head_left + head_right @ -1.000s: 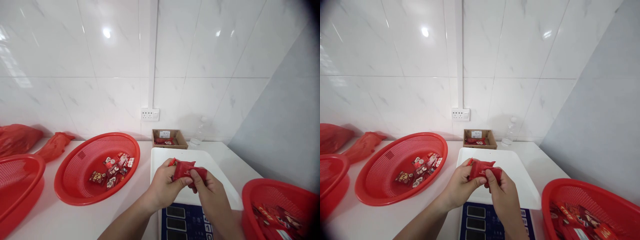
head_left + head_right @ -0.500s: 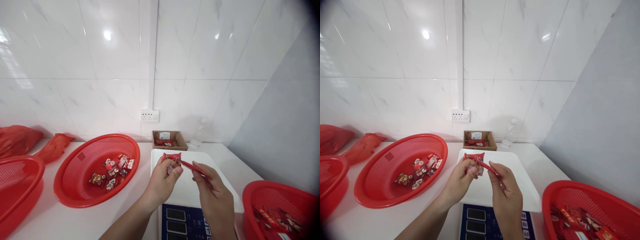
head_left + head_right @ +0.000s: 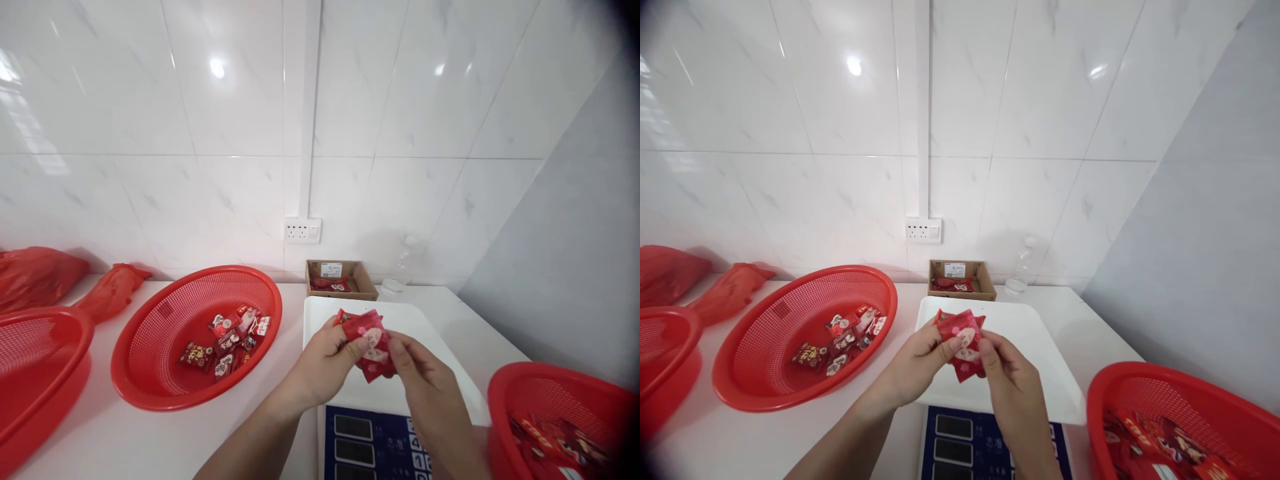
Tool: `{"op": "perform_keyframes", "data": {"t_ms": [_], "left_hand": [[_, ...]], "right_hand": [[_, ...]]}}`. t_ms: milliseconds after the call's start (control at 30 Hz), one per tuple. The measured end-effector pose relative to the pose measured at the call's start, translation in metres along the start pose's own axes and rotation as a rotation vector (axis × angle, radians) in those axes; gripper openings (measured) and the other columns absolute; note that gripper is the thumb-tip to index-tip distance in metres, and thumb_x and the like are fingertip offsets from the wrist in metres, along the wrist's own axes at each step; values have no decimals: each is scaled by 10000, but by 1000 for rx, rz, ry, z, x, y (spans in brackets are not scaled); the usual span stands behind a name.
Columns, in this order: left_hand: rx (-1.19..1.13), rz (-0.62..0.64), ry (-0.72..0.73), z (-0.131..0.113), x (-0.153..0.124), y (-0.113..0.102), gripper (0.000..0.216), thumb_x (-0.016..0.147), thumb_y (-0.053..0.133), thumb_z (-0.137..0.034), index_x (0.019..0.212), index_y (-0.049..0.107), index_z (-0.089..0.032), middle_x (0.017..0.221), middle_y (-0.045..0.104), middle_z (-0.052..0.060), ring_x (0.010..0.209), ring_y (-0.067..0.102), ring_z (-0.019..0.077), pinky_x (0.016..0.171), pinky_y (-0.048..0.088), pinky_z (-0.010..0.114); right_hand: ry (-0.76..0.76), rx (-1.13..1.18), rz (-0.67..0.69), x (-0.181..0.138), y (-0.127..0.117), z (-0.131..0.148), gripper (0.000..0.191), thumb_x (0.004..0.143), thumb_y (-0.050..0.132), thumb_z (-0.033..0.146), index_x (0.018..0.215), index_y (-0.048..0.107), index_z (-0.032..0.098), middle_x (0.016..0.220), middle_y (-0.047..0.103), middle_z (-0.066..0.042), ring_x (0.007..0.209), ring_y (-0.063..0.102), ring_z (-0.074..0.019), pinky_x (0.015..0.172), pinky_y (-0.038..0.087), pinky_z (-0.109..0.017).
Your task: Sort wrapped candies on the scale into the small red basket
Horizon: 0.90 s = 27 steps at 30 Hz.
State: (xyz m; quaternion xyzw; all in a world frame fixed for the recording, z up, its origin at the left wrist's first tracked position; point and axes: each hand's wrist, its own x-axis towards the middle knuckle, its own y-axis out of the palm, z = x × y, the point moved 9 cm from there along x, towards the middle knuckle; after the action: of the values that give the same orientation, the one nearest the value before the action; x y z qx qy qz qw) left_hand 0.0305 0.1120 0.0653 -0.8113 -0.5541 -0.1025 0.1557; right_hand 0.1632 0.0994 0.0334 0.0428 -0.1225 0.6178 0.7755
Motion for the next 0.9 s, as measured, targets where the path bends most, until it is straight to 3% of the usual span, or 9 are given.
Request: {"op": "perform_keyframes", "data": {"t_ms": [100,267,367,633,900], "left_hand": [[7,44,26,-4,0,5,328,863,465,-408,788,649,-148,842,603,54,851,518,178,797,425,306],[-46,14,5,-1,1,6,297,833,516,-412,807,655,-151,827,617,51,841,529,186,776,432,309],[-88,-2,-18,2,1,5,309,816,538,-429,795,657,-144,827,612,51,823,533,178,755,440,294],[-133,-35,-63,6,0,2,297,813,544,-422,788,648,-145,834,608,40,820,536,169,745,439,275],[-50,34,-17,7,0,7,259,808,557,-391,811,639,-145,859,575,38,837,526,170,791,422,294]], "right_hand": [[-5,-52,46,0,4,5,307,763,586,468,842,663,181,706,666,-32,555,532,-137,497,452,-232],[-46,42,43,-3,9,8,273,784,565,462,730,610,198,617,607,1,585,547,-151,565,456,-246],[-37,63,62,-2,13,3,309,799,541,474,679,579,193,581,561,12,558,509,-139,526,428,-236],[0,-38,83,-2,13,3,352,825,462,529,706,539,207,550,513,41,469,421,-104,436,357,-204],[-18,-183,119,-3,15,13,402,823,424,550,630,504,207,563,531,23,531,468,-131,487,381,-222]]}}
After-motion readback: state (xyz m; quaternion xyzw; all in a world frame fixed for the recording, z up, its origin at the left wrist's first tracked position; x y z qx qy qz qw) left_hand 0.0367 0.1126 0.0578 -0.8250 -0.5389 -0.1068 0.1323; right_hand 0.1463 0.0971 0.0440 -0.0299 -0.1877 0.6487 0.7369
